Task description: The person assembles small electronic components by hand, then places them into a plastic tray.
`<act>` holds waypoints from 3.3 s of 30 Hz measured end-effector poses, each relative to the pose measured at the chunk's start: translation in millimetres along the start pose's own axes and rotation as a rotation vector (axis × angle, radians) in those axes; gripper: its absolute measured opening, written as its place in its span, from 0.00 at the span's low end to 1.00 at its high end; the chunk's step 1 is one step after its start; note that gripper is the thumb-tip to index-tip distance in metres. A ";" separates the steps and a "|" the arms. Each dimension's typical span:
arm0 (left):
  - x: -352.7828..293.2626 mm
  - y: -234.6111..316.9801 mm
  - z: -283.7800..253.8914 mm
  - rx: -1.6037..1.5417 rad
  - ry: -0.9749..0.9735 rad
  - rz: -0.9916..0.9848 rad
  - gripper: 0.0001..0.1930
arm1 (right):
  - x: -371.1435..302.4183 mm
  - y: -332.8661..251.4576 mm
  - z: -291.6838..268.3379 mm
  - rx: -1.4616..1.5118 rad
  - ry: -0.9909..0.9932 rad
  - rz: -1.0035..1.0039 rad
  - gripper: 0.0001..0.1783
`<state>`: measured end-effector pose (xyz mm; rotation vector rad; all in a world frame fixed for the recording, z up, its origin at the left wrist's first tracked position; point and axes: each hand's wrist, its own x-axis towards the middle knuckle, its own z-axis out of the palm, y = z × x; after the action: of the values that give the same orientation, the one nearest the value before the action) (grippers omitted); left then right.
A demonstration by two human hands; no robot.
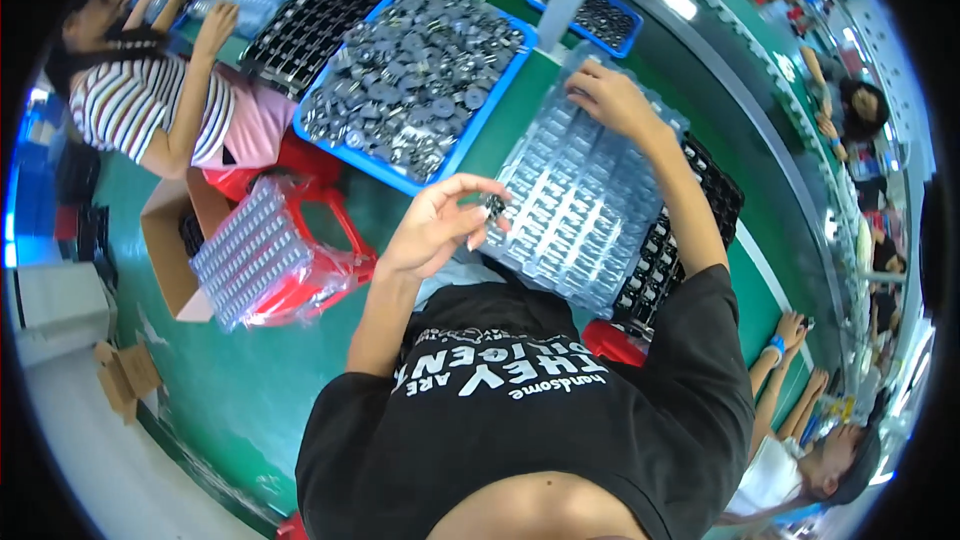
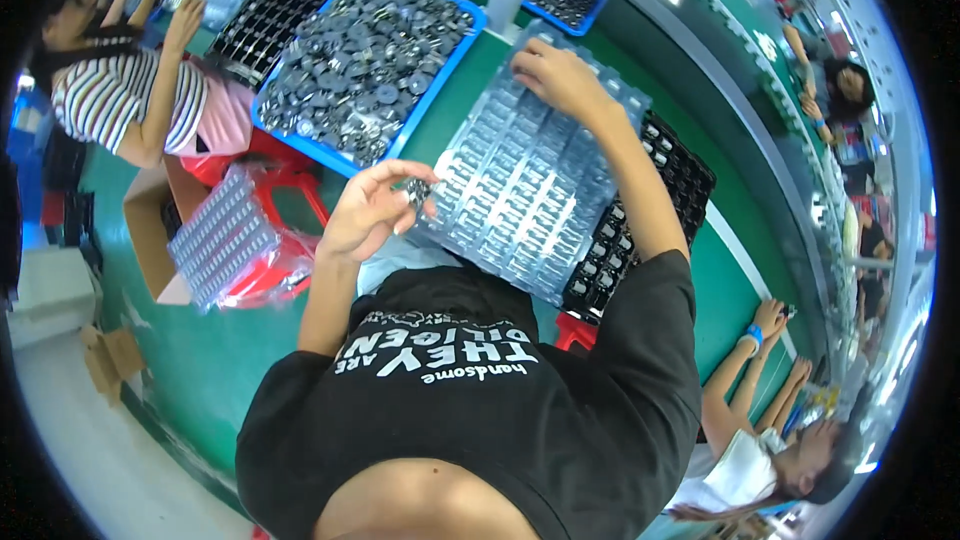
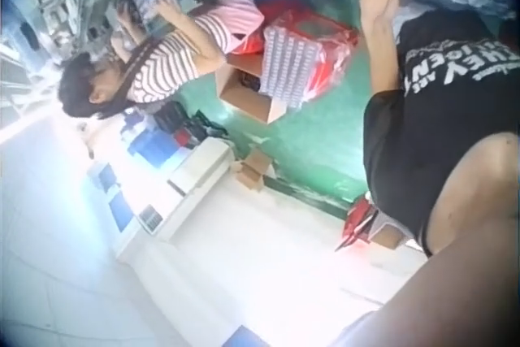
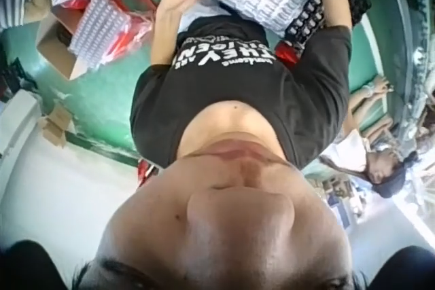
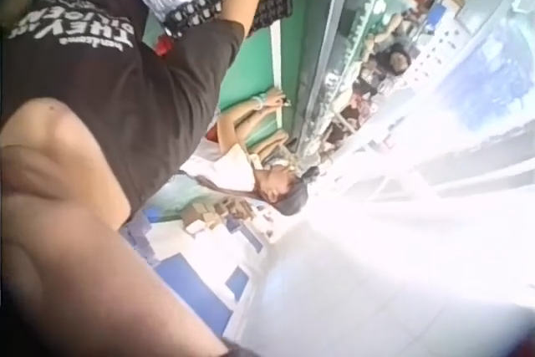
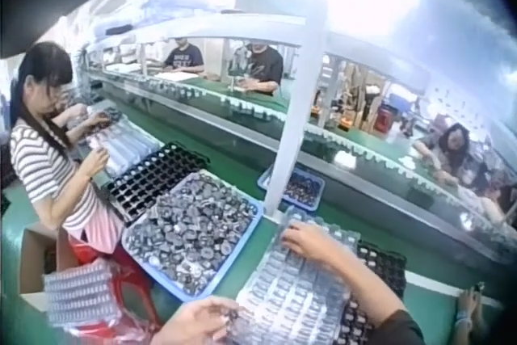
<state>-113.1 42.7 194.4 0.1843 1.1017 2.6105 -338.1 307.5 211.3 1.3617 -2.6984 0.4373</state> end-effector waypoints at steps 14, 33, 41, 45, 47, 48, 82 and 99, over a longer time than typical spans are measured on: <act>6.4 -7.3 -11.6 -0.279 -0.040 0.117 0.12 | -3.9 -19.5 -8.2 0.042 0.154 -0.028 0.07; 18.8 -15.8 13.5 -0.037 -0.080 0.329 0.21 | -53.7 -168.8 -42.4 0.366 0.338 -0.296 0.19; 16.2 -15.2 19.4 0.058 -0.033 0.355 0.22 | -57.5 -172.2 -41.0 0.287 0.351 -0.305 0.21; 17.1 -16.0 20.5 0.089 -0.033 0.363 0.21 | -59.8 -171.0 -41.1 0.245 0.337 -0.314 0.21; 17.3 -16.2 21.1 0.093 -0.019 0.345 0.21 | -60.6 -170.3 -41.5 0.236 0.335 -0.320 0.20; 17.5 -16.7 21.1 0.092 -0.019 0.345 0.21 | -61.1 -170.7 -42.5 0.230 0.332 -0.316 0.20; 8.9 -27.8 24.5 0.057 -0.069 0.326 0.18 | -75.3 -188.2 -41.1 0.194 0.275 -0.306 0.21; -0.4 -28.8 25.1 0.143 -0.108 0.356 0.20 | -81.2 -192.1 -47.0 0.242 0.229 -0.348 0.22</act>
<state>-100.4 78.6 191.4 0.5961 1.3205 2.7812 -138.4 276.0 280.7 1.6824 -2.2236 0.8430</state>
